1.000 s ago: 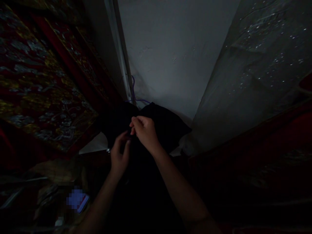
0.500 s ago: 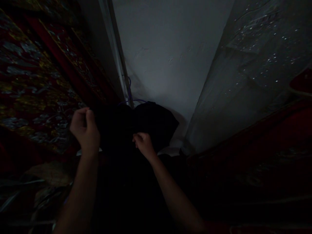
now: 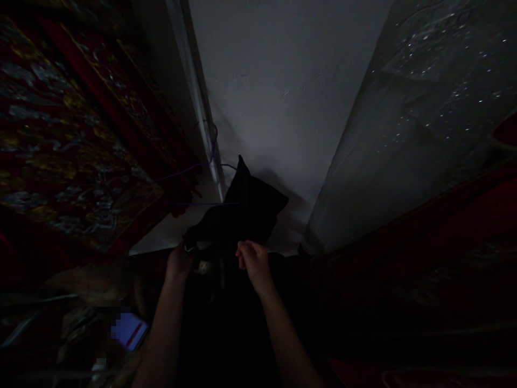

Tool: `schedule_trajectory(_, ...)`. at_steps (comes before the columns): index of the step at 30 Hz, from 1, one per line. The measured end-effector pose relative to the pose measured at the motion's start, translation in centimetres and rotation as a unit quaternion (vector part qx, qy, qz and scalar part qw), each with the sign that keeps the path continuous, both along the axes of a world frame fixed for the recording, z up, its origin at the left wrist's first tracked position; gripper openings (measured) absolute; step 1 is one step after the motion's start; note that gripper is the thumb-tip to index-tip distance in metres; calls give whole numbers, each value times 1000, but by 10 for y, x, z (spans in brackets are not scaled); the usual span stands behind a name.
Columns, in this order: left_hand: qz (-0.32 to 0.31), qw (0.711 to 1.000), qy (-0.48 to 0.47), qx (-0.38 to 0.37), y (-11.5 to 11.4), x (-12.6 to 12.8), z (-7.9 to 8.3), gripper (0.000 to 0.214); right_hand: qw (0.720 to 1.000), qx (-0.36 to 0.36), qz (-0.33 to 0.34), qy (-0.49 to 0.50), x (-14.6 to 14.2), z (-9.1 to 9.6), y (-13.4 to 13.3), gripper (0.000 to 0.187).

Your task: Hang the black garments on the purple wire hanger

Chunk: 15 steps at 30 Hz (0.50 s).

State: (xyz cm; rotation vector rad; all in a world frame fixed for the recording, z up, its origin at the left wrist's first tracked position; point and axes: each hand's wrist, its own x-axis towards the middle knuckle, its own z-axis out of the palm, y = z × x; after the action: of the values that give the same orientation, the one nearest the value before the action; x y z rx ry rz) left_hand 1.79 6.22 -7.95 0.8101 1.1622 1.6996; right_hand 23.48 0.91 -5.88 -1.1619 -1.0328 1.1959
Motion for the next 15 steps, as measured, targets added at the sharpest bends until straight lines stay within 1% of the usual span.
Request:
schedule_trajectory(1, -2, 1000, -14, -7, -6, 7, -1, 31, 1000, 3, 8, -19, 2, -1, 0, 41)
schedule_trajectory(3, -11, 998, -54, -7, -18, 20, 4, 33, 997, 28, 17, -75, 3, -1, 0, 40)
schedule_trajectory(5, -45, 997, -65, 11, -33, 36, 20, 35, 989, 77, 20, -128, -1, 2, -3, 31)
schedule_trajectory(6, -73, 996, -46, 23, -40, 45, 30, 33, 984, 103, 31, -142, -5, 5, -4, 31)
schedule_trajectory(7, -100, 994, -6, 38, -48, 53, 41, 31, 980, 125, 52, -144, -10, 8, -6, 39)
schedule_trajectory(8, -122, 989, 57, 56, -54, 62, 52, 27, 977, 140, 83, -136, -16, 12, -7, 45)
schedule_trajectory(9, -129, 980, 128, 86, -60, 68, 62, 24, 975, 147, 118, -120, -20, 16, -7, 43)
schedule_trajectory(11, -112, 947, 257, 157, -67, 76, 79, 18, 972, 141, 168, -84, -26, 25, -7, 26)
schedule_trajectory(12, -99, 931, 298, 189, -68, 75, 85, 17, 974, 128, 175, -72, -26, 30, -6, 20)
schedule_trajectory(13, -95, 921, 316, 209, -67, 73, 88, 17, 976, 110, 176, -67, -23, 35, -4, 17)
schedule_trajectory(14, -109, 918, 318, 210, -66, 68, 88, 20, 977, 88, 180, -70, -19, 42, -2, 15)
schedule_trajectory(15, -139, 921, 309, 195, -64, 61, 86, 25, 975, 66, 195, -81, -12, 49, 0, 12)
